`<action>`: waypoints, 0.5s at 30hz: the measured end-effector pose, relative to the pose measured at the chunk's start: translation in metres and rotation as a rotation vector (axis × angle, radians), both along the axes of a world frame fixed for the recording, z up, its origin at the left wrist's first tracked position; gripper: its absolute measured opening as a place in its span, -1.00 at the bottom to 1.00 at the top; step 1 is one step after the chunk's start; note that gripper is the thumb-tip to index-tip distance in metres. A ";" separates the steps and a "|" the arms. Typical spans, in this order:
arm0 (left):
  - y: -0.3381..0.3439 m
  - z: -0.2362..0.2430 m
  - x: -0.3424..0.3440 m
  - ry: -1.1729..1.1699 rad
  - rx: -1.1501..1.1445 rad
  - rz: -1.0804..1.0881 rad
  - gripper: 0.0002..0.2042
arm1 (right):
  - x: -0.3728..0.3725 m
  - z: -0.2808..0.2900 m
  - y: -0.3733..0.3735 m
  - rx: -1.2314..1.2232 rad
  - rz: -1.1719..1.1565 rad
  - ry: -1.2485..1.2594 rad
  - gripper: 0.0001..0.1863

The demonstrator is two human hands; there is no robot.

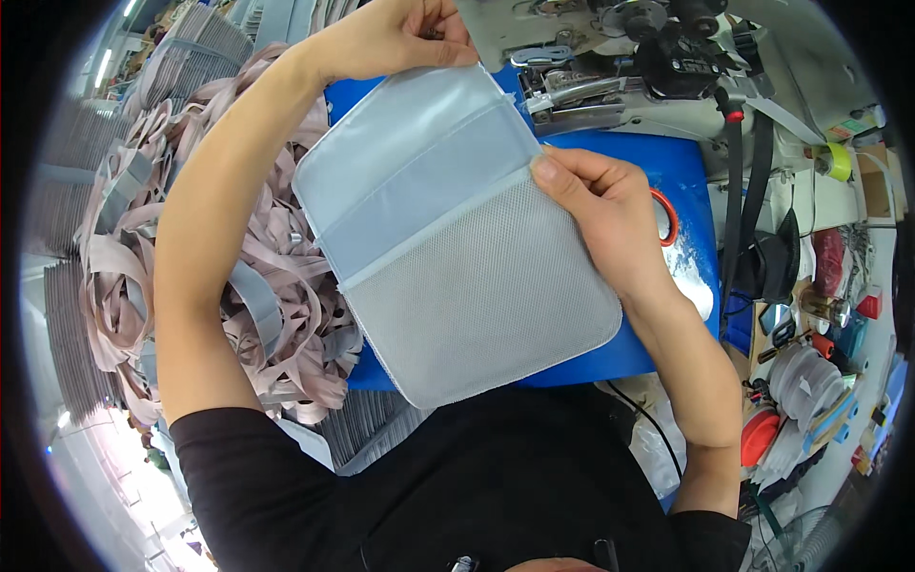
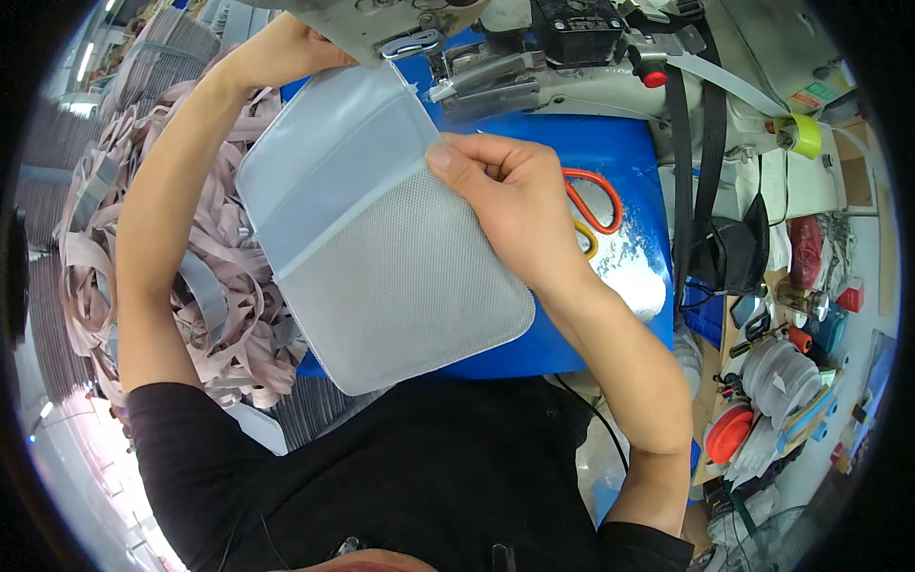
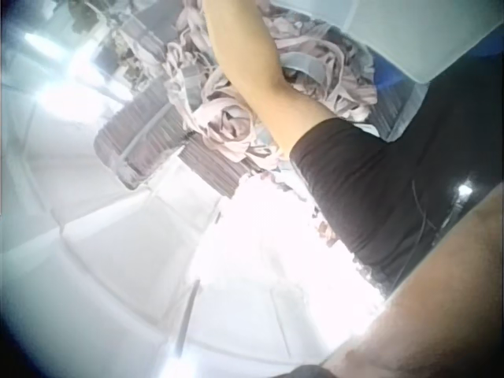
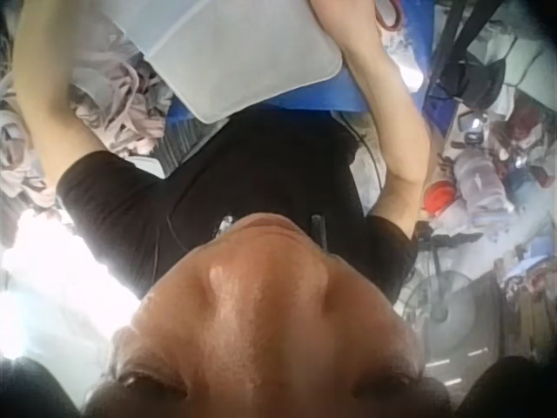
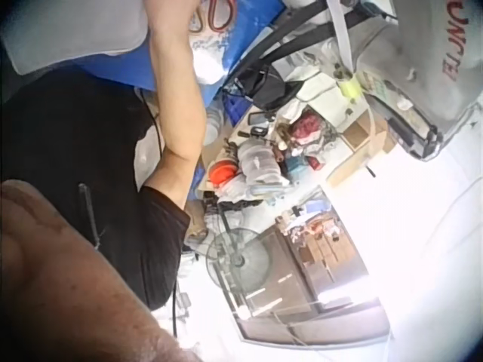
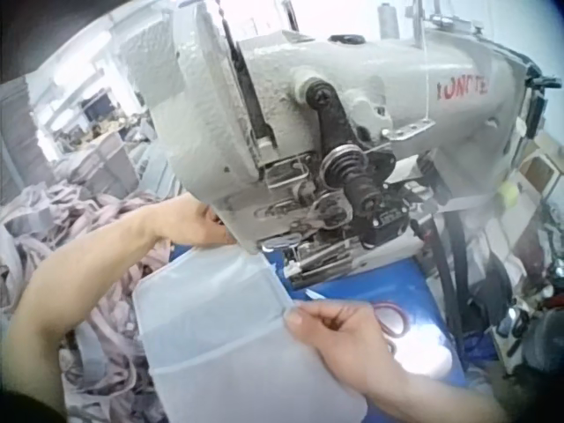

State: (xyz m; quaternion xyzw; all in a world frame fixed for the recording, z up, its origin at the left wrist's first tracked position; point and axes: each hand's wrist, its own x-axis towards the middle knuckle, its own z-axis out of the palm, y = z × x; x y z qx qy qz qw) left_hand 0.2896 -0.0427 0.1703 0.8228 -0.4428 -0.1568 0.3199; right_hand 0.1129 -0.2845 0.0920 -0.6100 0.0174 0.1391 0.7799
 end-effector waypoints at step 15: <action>-0.001 -0.005 0.024 -0.285 0.177 -0.074 -0.59 | 0.013 -0.002 0.000 0.007 -0.058 -0.008 -0.65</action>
